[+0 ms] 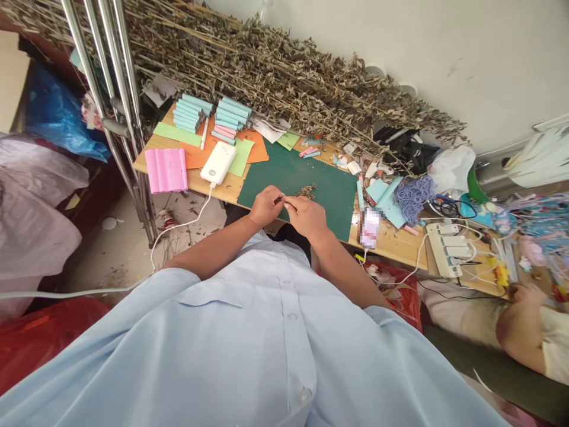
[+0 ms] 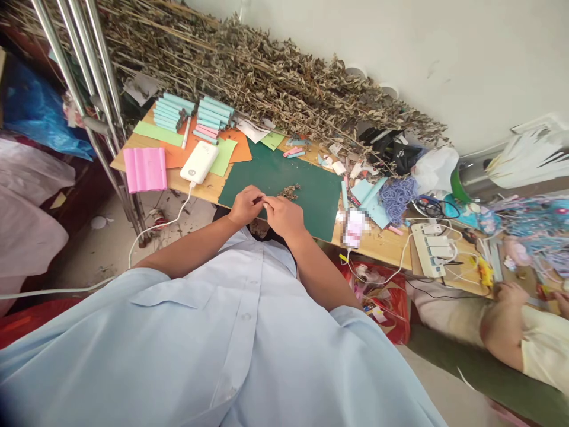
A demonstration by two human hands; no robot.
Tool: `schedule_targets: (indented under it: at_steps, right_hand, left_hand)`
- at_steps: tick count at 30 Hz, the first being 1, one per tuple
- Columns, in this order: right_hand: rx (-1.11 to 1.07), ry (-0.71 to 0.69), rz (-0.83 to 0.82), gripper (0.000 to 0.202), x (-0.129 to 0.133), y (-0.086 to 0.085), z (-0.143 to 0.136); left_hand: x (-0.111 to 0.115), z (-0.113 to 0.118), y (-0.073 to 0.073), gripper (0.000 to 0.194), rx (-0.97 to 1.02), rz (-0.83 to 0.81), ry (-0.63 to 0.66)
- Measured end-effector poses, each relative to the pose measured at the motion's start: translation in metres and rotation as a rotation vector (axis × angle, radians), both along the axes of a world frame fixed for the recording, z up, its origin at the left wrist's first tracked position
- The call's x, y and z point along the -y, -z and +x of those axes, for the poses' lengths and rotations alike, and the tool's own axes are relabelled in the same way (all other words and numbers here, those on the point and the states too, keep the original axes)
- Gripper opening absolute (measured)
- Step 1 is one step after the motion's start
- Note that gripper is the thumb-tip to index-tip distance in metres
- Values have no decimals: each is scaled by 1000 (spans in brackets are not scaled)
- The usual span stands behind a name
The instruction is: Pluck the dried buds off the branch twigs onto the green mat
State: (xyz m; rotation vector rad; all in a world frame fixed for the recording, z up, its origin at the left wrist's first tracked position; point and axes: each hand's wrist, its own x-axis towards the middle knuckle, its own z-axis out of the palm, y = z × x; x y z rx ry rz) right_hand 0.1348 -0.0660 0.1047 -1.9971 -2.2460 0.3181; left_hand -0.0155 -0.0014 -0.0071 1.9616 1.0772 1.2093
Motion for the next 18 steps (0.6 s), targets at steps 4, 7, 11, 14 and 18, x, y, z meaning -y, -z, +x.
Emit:
schedule_targets:
  at_steps: [4,7,11,14,18]
  right_hand:
    - [10,-4,4,36,-2,0,0]
    - [-9,-10,4,35,-1,-1,0]
    - [-96,-26,16,37,1,-1,3]
    - [-136,17,70,43,4,2,7]
    - [-149,9,56,43,7,7,6]
  left_hand:
    - [0,-2,-1,9,1,16,26]
    - [1,-5,-2,14,26,48,76]
    - [2,-8,-3,17,32,31,83]
    - [2,-8,-1,15,30,-1,42]
    - [2,-7,0,16,63,17,11]
